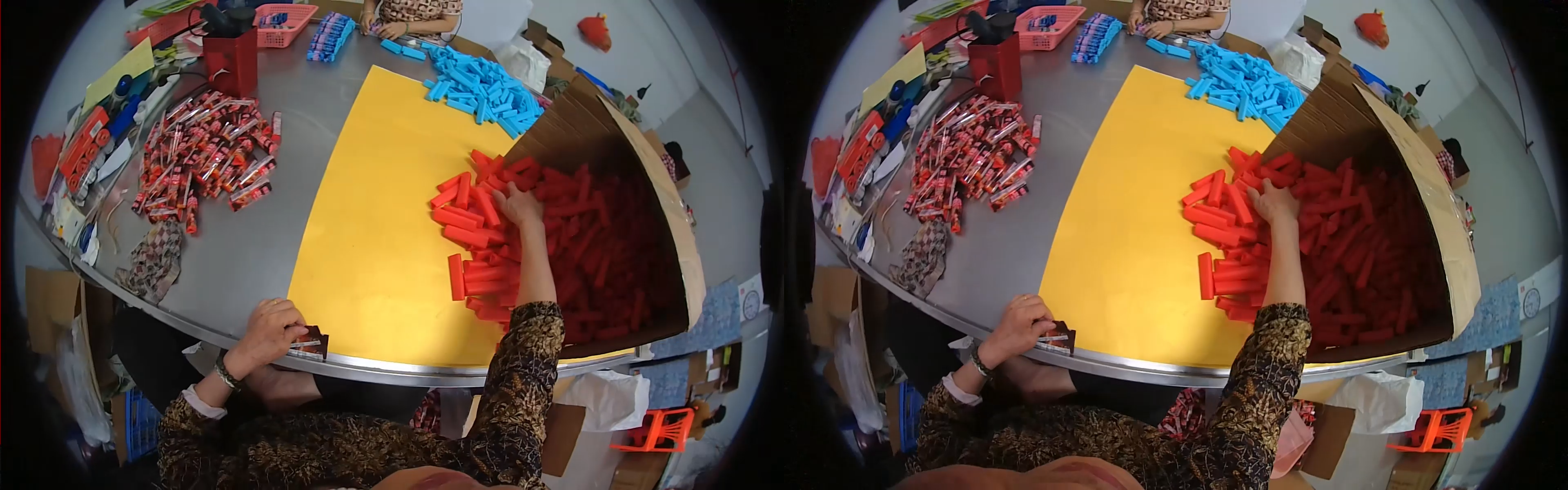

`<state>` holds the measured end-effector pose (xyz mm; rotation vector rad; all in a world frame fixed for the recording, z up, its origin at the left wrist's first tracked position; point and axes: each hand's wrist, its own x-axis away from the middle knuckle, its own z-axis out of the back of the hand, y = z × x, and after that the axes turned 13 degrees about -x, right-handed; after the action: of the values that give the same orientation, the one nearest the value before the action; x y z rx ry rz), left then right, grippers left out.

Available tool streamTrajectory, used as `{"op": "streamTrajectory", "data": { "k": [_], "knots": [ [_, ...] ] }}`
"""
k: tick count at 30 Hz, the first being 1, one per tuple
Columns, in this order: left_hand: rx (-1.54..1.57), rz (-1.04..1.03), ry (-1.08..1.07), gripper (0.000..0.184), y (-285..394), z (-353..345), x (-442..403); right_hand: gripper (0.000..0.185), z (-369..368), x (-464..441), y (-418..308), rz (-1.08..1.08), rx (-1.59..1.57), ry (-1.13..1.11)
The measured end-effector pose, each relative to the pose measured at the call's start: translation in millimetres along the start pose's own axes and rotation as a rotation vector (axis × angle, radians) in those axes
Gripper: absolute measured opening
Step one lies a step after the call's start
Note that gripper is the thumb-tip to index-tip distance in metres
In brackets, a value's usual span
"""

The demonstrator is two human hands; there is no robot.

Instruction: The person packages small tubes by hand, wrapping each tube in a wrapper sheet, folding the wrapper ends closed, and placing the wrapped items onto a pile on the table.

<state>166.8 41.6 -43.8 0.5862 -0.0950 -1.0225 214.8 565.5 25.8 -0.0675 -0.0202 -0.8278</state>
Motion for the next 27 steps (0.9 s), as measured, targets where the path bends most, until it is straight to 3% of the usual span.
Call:
{"op": "streamTrajectory", "data": {
  "k": [14,18,21,24,27],
  "knots": [
    [0.028,-0.022,0.021,0.010,-3,-1,1,0.048,-29,89,-28,0.239,-0.016,-0.038],
    [0.042,0.001,-0.003,0.011,-2,0,2,0.042,-4,99,-48,0.138,-0.048,-0.139],
    [0.028,-0.006,-0.004,0.011,-1,2,1,0.049,-4,79,-53,0.168,-0.081,0.075],
    [0.018,-0.001,-0.019,0.011,0,2,0,0.059,-28,45,-52,0.353,-0.295,0.248],
    [0.022,-0.007,-0.001,0.012,-2,1,1,0.068,-43,23,-62,0.303,-0.264,0.232]
  ]
}}
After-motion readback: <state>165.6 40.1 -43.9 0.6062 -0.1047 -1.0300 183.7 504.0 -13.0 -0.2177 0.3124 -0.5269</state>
